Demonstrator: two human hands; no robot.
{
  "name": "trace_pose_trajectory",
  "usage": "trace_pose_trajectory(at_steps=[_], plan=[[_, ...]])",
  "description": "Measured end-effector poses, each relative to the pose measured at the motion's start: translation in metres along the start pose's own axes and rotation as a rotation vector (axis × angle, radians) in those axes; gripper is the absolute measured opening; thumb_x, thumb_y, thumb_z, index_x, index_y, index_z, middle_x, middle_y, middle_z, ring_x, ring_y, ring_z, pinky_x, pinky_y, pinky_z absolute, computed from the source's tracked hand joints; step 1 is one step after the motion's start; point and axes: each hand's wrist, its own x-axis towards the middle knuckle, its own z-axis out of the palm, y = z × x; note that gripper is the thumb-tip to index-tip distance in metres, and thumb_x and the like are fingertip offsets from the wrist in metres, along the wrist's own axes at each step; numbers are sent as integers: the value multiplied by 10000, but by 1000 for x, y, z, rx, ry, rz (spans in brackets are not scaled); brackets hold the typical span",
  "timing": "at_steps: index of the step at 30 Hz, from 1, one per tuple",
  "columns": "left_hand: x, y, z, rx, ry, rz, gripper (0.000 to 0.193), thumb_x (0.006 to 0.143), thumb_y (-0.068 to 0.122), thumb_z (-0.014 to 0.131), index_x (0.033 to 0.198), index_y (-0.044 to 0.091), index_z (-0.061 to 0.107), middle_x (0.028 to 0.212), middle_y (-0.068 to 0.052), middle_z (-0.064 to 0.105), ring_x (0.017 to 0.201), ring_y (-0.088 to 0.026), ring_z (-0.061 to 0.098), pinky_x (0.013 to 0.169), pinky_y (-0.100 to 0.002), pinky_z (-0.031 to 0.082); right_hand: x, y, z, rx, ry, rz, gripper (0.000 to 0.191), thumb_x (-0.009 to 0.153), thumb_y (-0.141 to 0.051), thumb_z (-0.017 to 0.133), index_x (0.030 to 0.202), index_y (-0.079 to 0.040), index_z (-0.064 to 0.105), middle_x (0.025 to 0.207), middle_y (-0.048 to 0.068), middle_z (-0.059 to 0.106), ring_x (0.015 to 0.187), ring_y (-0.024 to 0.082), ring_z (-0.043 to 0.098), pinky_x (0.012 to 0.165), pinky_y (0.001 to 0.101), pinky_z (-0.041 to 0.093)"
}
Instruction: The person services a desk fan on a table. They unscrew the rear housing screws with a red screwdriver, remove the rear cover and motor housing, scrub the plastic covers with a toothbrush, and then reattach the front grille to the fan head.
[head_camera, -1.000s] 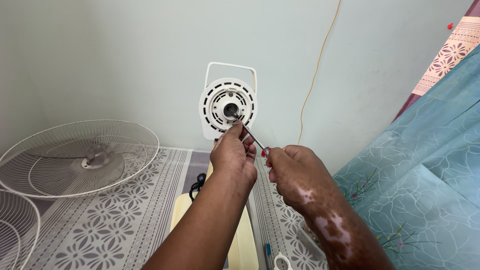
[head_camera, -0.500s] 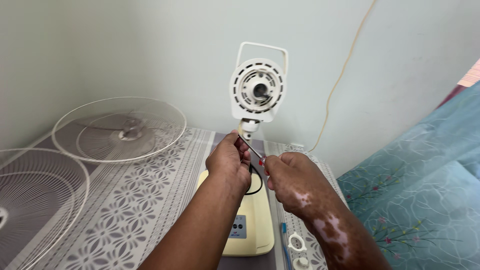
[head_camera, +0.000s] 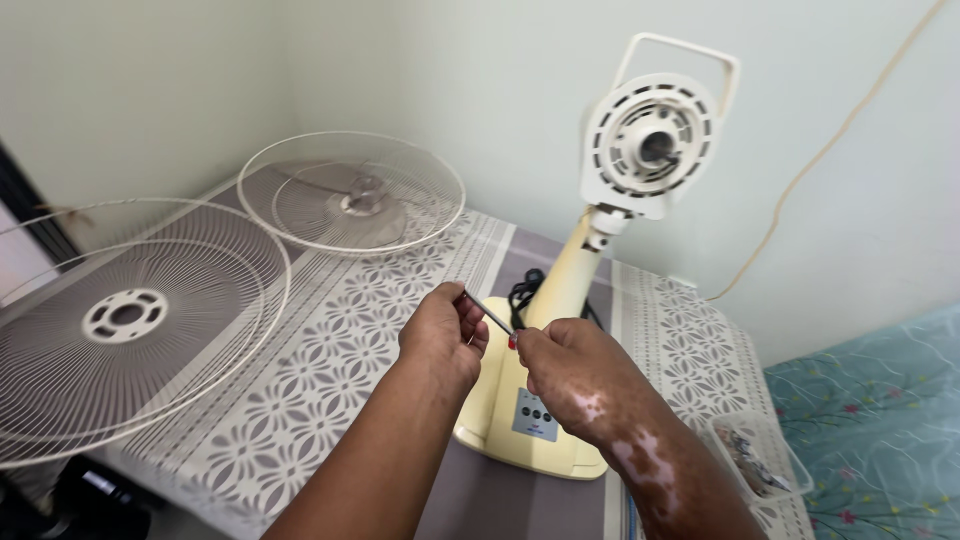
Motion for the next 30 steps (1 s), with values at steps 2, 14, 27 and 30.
trace_pose_trajectory(at_steps=[2, 14, 27, 30], plan=[[7, 4, -18, -21, 19, -8, 74, 933, 143, 678, 909, 83, 642, 820, -13, 618, 703, -121, 578, 695, -325, 513, 4, 1, 9, -26, -37, 7, 390, 947, -365, 580, 804, -13, 666, 628, 39, 589, 497, 121, 471, 500, 340, 407], [24, 8, -108, 12, 290, -102, 54, 941, 5, 629, 972, -21, 593, 836, -111, 620, 692, -212, 622, 669, -376, 558, 21, 26, 69, -220, -300, 115, 400, 964, -363, 532, 826, -3, 642, 620, 58, 552, 508, 168, 487, 506, 359, 435], [60, -10, -164, 24, 304, -223, 79, 976, 71, 588, 973, -8, 588, 808, -112, 629, 651, -188, 618, 591, -319, 547, 24, 39, 98, -257, -374, 193, 431, 970, -331, 499, 724, -5, 638, 601, 89, 578, 509, 193, 510, 515, 387, 445], [57, -8, -170, 77, 364, -257, 94, 975, 82, 638, 988, 5, 584, 804, -87, 606, 664, -217, 624, 595, -342, 533, 25, 40, 102, -265, -375, 223, 432, 972, -338, 512, 729, -5, 638, 607, 74, 562, 509, 185, 489, 509, 393, 426]])
